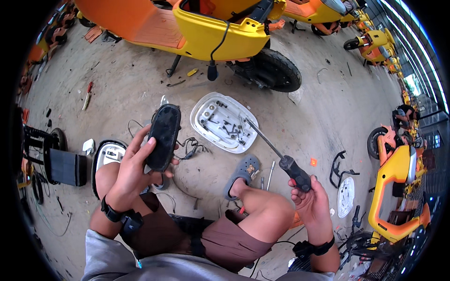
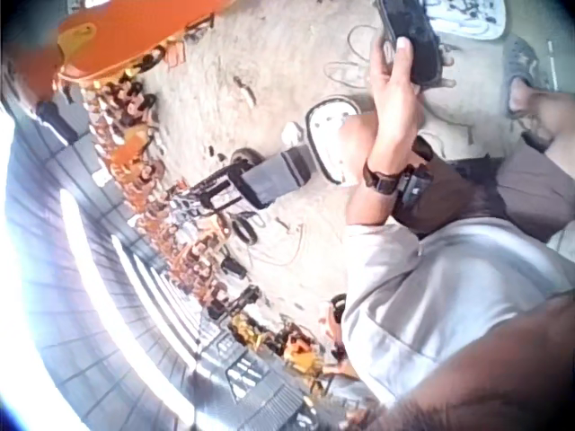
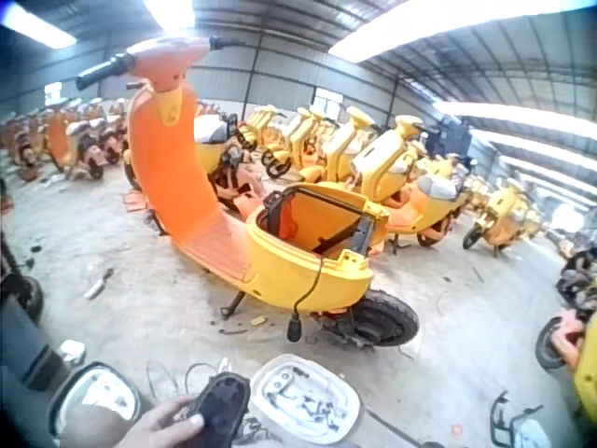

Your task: The person uses a screwdriver to manipulate a black plastic electronic component, possibly a dashboard or headlight housing, while sitting on the floor of a warehouse filled with scooters.

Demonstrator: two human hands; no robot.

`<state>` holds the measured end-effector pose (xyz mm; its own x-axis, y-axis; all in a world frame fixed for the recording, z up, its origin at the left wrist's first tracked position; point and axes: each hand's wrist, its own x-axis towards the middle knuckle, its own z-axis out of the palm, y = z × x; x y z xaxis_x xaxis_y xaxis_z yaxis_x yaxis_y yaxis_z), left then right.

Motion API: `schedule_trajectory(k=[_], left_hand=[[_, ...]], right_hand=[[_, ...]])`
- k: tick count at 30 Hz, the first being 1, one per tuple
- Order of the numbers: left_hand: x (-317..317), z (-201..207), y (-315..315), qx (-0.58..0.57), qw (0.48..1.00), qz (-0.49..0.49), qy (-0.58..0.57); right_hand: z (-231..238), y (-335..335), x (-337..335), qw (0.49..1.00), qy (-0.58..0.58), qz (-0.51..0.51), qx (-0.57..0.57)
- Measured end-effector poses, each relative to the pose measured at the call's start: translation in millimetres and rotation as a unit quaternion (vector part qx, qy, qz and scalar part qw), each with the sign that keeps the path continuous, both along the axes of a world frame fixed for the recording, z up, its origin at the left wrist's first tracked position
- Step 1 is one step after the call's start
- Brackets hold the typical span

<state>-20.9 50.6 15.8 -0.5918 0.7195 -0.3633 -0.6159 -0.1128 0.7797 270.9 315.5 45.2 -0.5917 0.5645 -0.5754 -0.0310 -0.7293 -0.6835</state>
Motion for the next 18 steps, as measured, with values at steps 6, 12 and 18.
schedule_trajectory(k=[6,12,18], left_hand=[[2.8,-10.2,-15.3,0.139,0.99,0.019,-0.026],[2.7,-8.7,-31.1,0.242,0.969,0.044,-0.034],[-4.5,-11.7,-41.9,0.255,0.964,0.068,-0.038]], right_hand=[[-7.6,-57.0,-21.2,0.994,0.004,0.074,-0.083],[-34.3,-91.8,-40.6,0.993,0.01,0.09,-0.082],[-52.9,-111.8,-53.9,0.994,0.039,0.073,-0.078]])
